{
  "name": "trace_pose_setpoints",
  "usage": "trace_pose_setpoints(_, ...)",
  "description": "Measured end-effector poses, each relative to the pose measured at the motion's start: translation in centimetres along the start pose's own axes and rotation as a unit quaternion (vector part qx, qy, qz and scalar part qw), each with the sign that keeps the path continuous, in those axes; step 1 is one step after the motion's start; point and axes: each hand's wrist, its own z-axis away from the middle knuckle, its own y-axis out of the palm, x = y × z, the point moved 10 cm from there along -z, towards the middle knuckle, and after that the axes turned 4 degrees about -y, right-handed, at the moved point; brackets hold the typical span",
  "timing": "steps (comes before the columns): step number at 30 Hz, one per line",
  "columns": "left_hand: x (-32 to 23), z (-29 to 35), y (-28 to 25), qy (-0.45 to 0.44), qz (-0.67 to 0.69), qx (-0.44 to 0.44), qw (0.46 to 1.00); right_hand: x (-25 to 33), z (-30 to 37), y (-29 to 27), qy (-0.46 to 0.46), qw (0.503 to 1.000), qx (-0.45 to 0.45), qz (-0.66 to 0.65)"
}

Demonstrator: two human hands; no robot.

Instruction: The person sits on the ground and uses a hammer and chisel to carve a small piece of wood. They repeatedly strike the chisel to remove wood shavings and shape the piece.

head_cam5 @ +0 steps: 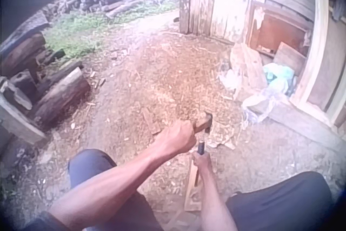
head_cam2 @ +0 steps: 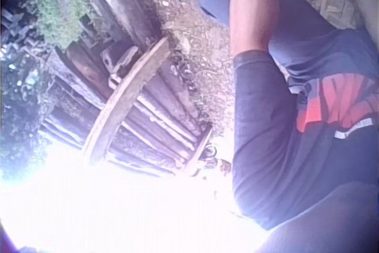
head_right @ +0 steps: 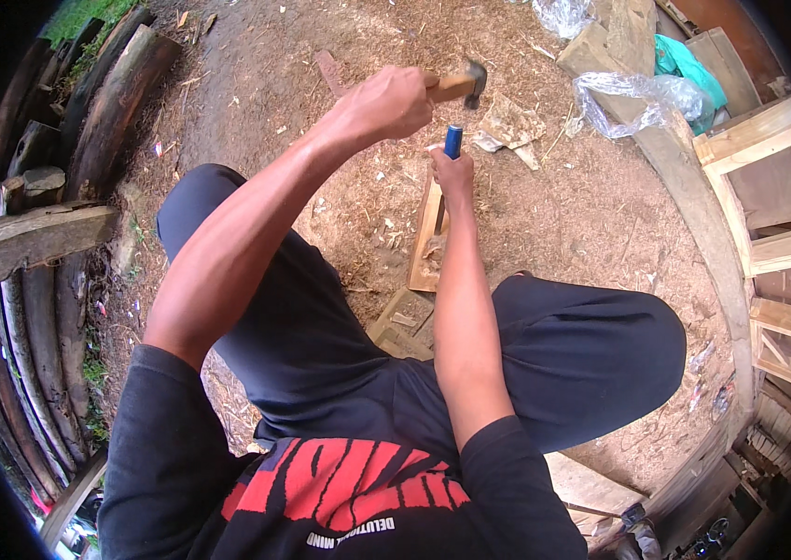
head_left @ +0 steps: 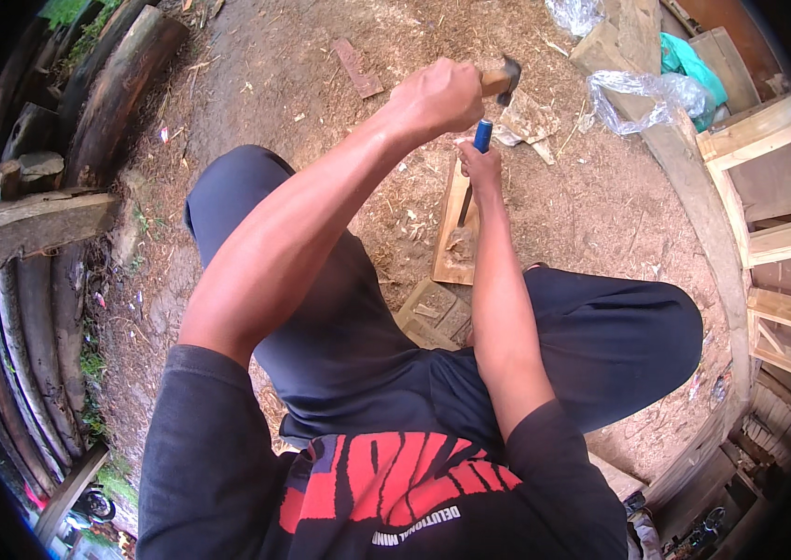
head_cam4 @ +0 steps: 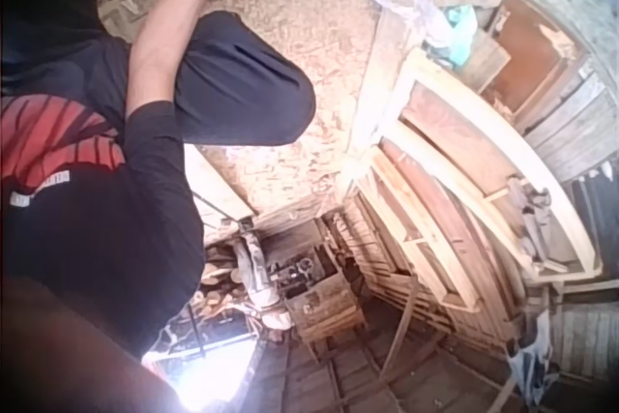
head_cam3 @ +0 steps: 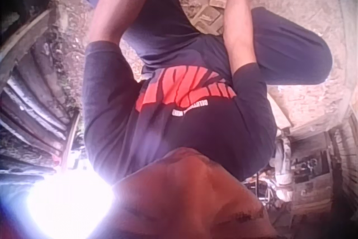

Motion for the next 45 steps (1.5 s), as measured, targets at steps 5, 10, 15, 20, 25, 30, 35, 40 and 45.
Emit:
trace_pose_setpoints(5,-0.2,0.6,0.9,0.0,-0.032,0.05,0.998,-0.3,0.0,-0.1,0.001,1.0,-0.004,0.007)
trace_pose_setpoints(10,0.3,-0.1,0.3,-0.001,0.003,-0.001,1.0,-0.4,-0.1,-0.1,0.005,1.0,-0.001,0.011)
trace_pose_setpoints(15,0.2,0.6,0.9,0.014,-0.017,0.009,1.0,0.0,0.2,-0.2,-0.007,1.0,-0.005,0.008)
trace_pose_setpoints(20,0.2,0.5,0.3,-0.001,0.033,-0.005,0.999,-0.4,-0.1,-0.6,-0.001,1.0,-0.003,0.003)
trace_pose_setpoints(25,-0.1,1.1,1.3,0.04,-0.029,0.004,0.999,-1.3,0.5,-1.1,0.015,1.0,-0.01,0.024)
trace_pose_setpoints(30,-0.1,1.2,0.7,-0.006,0.019,0.019,1.0,-4.5,1.7,-2.3,0.039,0.997,-0.054,0.039)
trace_pose_setpoints(35,-0.2,1.2,-0.3,0.004,0.015,-0.007,1.0,-2.8,1.2,-2.6,0.001,0.997,-0.076,0.023)
trace_pose_setpoints(40,-0.2,1.6,-0.3,0.007,0.01,0.002,1.0,0.7,0.7,-2.3,-0.053,0.997,-0.041,-0.043)
trace_pose_setpoints(45,-0.6,1.8,-0.4,0.011,0.029,-0.004,1.0,1.4,1.6,-1.9,-0.054,0.997,-0.049,-0.032)
